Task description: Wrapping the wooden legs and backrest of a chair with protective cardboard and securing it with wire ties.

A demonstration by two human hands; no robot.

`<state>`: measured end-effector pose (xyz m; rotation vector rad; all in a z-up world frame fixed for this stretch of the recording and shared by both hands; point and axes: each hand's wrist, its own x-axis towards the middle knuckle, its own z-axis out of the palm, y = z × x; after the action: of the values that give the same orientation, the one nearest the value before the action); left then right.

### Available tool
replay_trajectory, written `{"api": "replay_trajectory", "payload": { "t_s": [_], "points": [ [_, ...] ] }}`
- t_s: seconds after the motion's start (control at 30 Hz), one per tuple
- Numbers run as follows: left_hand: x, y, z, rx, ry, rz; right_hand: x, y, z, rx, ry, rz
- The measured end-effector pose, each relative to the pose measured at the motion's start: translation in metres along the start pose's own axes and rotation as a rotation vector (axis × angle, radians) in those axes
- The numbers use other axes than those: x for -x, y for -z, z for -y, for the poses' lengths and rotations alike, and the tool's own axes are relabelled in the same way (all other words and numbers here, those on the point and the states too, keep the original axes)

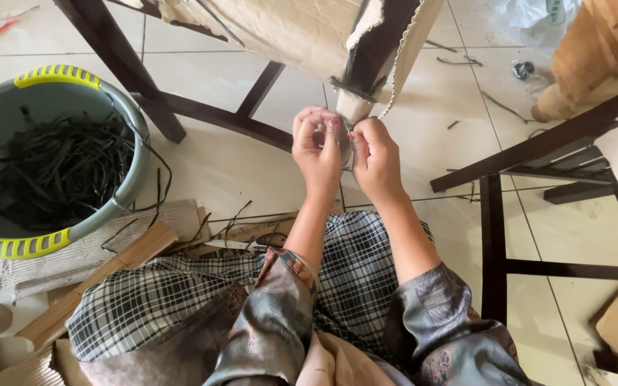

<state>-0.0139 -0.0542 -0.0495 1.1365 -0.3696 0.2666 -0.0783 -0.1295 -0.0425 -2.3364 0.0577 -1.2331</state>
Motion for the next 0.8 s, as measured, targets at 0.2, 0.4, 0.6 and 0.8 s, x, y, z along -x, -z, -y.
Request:
{"api": "replay_trajectory", "payload": {
  "t_s": [0.2,0.4,0.6,0.8],
  "points": [
    [-0.008,0.007,-0.010,0.016,-0.275,0.168,0.009,-0.009,-0.012,-0.062,-0.006,-0.056],
    [-0.042,0.024,-0.012,-0.201,-0.406,0.414,-0.006,0.009,0.024,-0.172,-0.123,0.001],
    [-0.053,0.031,-0.031,-0.213,-0.253,0.510,0.008,0.037,0.035,-0.478,-0.382,0.003],
    [-0.055,0.036,-0.038,-0.180,-0.321,0.601,-0.021,0.036,0.055,-0.498,-0.293,0.043]
  ]
}}
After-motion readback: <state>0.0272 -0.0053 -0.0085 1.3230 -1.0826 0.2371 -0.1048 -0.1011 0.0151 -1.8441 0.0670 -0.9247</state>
